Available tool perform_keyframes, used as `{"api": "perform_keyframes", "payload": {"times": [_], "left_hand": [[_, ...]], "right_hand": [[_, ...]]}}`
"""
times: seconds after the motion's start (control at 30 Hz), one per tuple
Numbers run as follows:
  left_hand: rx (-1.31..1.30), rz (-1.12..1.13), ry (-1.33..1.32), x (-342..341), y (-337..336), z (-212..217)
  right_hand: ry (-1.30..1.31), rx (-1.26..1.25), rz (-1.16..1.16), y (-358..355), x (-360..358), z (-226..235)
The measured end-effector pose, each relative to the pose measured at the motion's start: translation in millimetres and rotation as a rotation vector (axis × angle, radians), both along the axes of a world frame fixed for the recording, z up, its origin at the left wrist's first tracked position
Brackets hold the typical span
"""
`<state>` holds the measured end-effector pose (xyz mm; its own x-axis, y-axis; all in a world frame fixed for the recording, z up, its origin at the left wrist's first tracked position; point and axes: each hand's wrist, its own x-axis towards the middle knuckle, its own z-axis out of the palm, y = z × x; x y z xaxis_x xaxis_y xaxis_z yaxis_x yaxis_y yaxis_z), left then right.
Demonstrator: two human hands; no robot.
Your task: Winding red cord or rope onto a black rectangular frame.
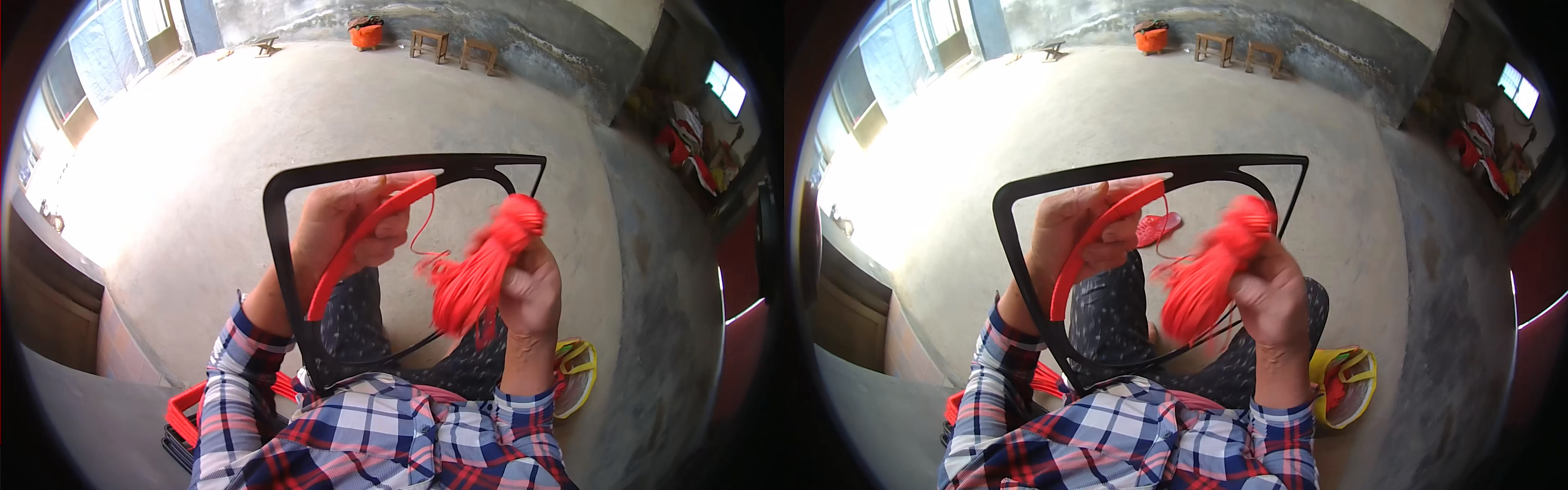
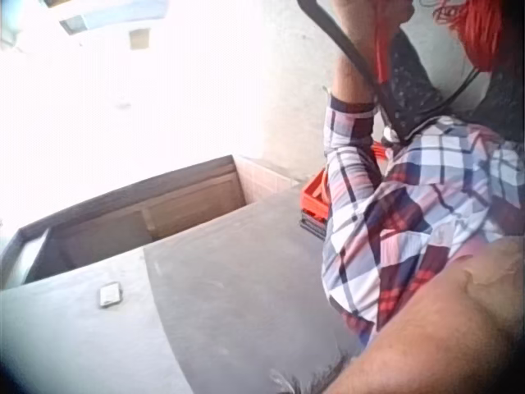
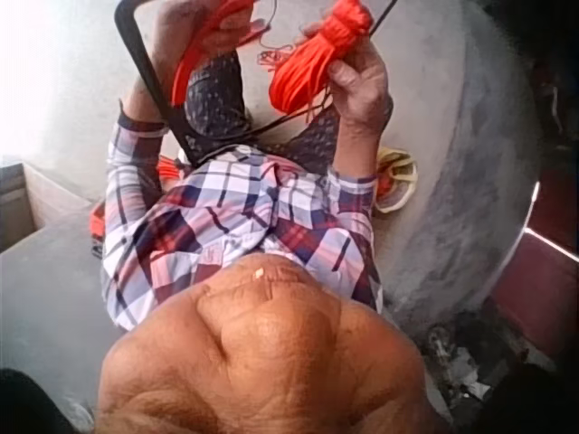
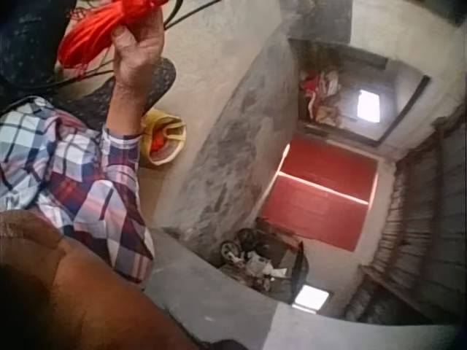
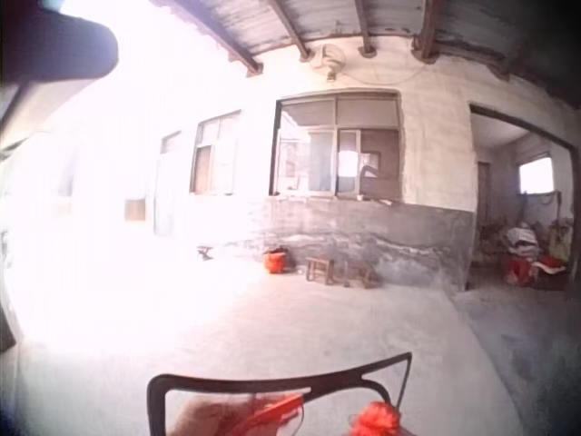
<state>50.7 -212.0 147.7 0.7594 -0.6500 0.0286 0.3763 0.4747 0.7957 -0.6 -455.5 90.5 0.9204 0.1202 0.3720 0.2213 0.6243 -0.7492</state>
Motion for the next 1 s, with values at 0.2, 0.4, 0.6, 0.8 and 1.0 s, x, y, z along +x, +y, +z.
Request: {"api": "perform_keyframes", "payload": {"times": [0.2, 0.4, 0.6, 0.8, 1.0], "left_hand": [[-0.151, 0.034, 0.056, -16, -32, 22], [-0.328, 0.021, -0.153, -14, -36, 9], [-0.301, 0.092, 0.091, -35, -28, 22], [-0.384, -0.006, 0.042, -39, -44, 12], [-0.226, -0.061, 0.303, -45, -54, 36]], "right_hand": [[-0.440, -0.789, -0.200, 21, 0, 75], [-0.331, -0.535, -0.476, 50, 10, 79], [0.230, 0.217, -0.085, 19, 35, -6], [-0.025, 0.017, 0.371, 30, 44, 14], [0.216, 0.522, 0.217, 30, 50, 55]]}}
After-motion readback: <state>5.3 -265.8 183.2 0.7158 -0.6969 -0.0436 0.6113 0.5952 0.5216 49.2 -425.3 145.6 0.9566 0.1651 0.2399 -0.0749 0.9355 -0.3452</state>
